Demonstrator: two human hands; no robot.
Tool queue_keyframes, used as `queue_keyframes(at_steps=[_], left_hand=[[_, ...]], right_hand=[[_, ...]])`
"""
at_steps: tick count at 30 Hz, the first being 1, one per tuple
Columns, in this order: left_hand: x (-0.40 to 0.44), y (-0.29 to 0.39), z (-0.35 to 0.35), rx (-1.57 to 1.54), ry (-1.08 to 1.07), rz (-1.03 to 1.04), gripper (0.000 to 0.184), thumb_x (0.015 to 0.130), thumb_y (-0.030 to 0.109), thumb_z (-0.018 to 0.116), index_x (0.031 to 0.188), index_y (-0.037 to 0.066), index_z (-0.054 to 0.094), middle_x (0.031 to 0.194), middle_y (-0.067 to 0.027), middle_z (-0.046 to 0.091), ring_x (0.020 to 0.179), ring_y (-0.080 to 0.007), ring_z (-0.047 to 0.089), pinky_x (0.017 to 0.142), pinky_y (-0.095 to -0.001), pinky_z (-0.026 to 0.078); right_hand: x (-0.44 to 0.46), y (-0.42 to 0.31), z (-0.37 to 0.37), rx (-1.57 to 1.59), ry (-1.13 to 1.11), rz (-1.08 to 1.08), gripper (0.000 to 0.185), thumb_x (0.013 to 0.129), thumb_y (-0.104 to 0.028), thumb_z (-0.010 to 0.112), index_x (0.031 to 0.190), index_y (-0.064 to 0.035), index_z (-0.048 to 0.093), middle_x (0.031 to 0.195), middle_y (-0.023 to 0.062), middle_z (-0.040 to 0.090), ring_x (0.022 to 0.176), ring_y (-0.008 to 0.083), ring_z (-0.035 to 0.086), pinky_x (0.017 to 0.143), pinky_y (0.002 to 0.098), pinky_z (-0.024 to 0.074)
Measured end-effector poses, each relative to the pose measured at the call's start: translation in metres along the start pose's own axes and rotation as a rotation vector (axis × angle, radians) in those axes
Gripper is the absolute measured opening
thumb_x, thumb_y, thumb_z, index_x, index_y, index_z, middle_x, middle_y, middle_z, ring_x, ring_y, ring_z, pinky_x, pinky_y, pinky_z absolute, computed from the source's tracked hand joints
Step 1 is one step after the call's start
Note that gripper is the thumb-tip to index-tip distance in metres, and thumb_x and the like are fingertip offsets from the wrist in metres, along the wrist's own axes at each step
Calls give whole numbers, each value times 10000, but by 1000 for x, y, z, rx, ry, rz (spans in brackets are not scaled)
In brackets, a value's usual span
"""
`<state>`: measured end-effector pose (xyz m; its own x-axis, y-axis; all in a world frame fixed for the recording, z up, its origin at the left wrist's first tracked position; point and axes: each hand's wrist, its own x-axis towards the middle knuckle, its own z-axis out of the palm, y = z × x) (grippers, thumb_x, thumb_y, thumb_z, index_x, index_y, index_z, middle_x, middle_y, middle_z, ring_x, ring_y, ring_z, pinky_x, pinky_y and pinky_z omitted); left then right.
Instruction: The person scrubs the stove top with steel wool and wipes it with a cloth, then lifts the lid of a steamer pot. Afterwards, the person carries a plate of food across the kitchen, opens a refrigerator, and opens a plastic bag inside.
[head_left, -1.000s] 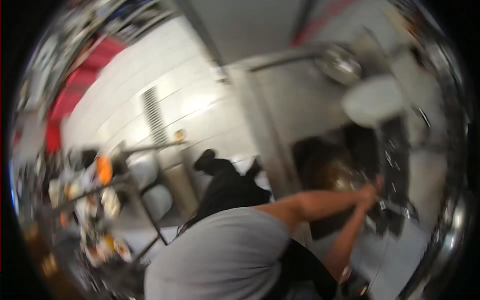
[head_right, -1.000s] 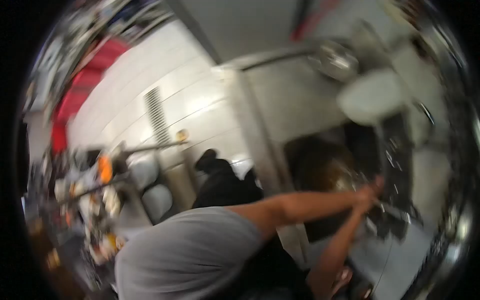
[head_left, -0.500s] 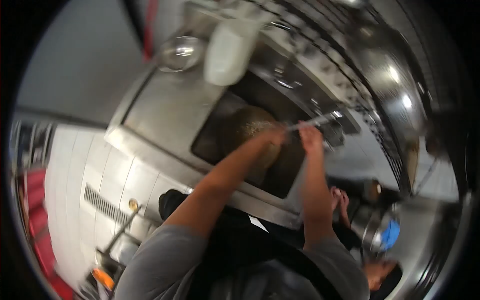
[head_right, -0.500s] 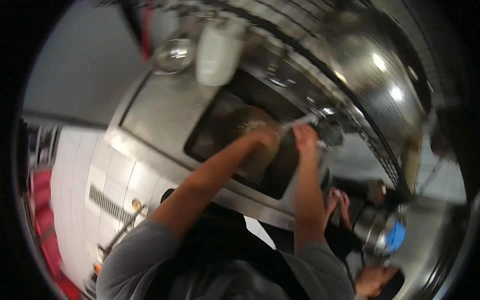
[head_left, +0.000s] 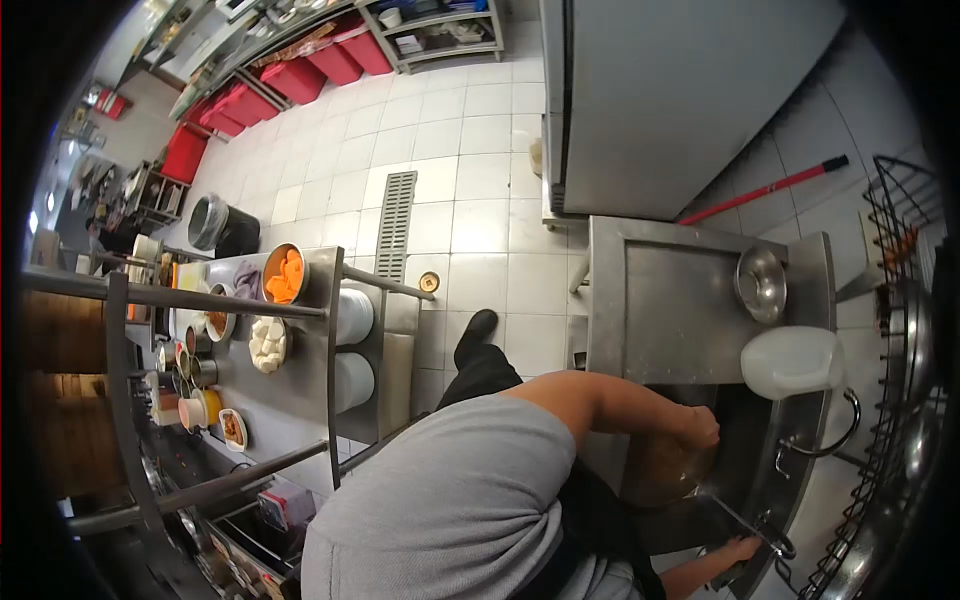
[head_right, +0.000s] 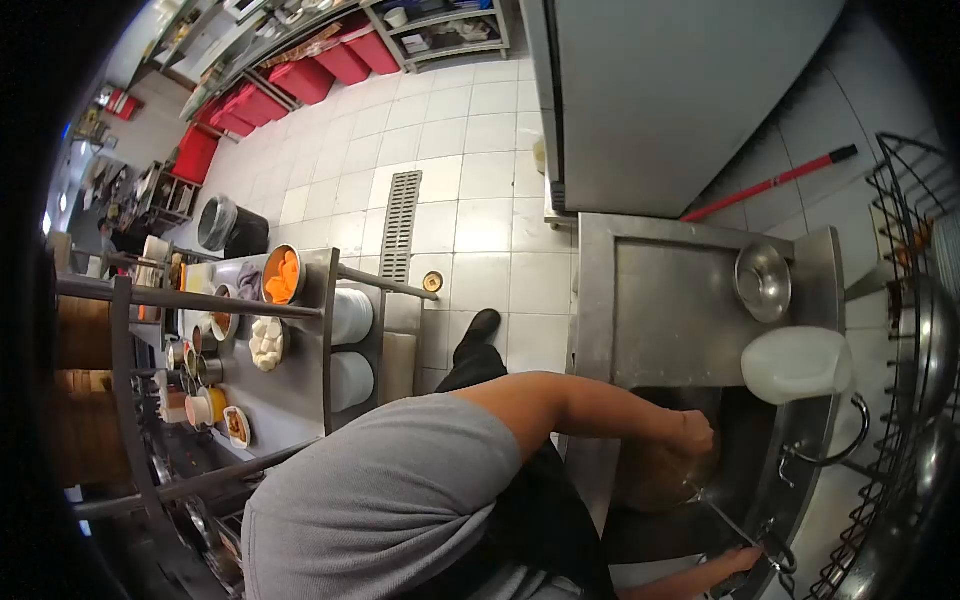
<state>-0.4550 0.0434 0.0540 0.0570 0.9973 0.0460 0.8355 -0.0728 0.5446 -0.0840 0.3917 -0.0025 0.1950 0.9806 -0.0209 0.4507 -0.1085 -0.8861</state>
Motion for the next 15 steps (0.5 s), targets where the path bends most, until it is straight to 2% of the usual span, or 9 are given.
queue_keyframes(at_steps=[2,3,5,6,9,10,11,13,15], left_hand=[[-17,5,-39,15,-21,-41,227,817,202,612,901,24,723,927,-162,720,901,-333,703,755,-442,575],[-25,9,-56,22,-37,-39,232,826,201,609,917,21,724,946,-155,722,920,-328,702,766,-443,576],[-22,-4,-39,-69,86,-47,214,822,171,586,851,13,727,912,-168,720,896,-327,705,748,-452,575],[-35,3,-64,-122,2,-51,201,823,153,570,852,40,734,900,-166,718,850,-322,704,704,-462,572],[-49,-38,-25,-176,10,178,397,791,189,663,1154,42,594,1109,-203,631,1034,-382,603,892,-482,481],[-66,-30,-60,-68,-10,216,620,763,211,739,1322,55,520,1280,-214,570,1193,-400,529,1027,-478,426],[-69,-50,-48,-93,-116,264,700,743,281,778,1339,30,509,1361,-229,505,1314,-393,419,1115,-469,343],[-82,-41,-87,-109,-84,243,623,776,298,766,1292,32,540,1295,-215,543,1211,-397,492,1047,-462,409],[-74,-59,-78,-209,-38,245,312,783,194,741,1020,21,634,1035,-231,615,964,-405,597,833,-469,479]], right_hand=[[-24,-38,-11,-202,120,91,427,927,-179,523,1267,72,581,1215,249,618,1117,348,586,993,457,455],[-54,-64,-19,-295,-167,-190,422,926,-171,528,1280,52,584,1227,236,618,1110,327,599,979,436,469],[-119,-123,-16,-37,-372,274,389,917,-148,550,1281,-28,619,1185,180,650,1003,278,649,870,404,534],[-143,-130,-16,36,-385,233,376,908,-158,586,1255,-17,619,1183,166,646,994,265,650,857,387,538],[-209,-141,-1,69,-137,-56,368,879,-189,693,1175,17,620,1176,126,633,968,224,650,816,337,550],[-270,-199,11,78,51,-85,231,861,-154,717,1056,-60,636,823,57,625,759,142,598,596,291,487],[-296,-209,13,-437,366,-431,194,838,-147,720,980,-60,621,805,49,623,761,157,597,636,329,502],[-329,-204,32,97,258,-291,155,801,-122,703,925,-78,621,754,99,640,741,190,627,686,333,503],[-358,-173,77,-329,189,-123,233,790,-210,706,967,-67,657,912,140,703,877,271,691,742,437,529]])
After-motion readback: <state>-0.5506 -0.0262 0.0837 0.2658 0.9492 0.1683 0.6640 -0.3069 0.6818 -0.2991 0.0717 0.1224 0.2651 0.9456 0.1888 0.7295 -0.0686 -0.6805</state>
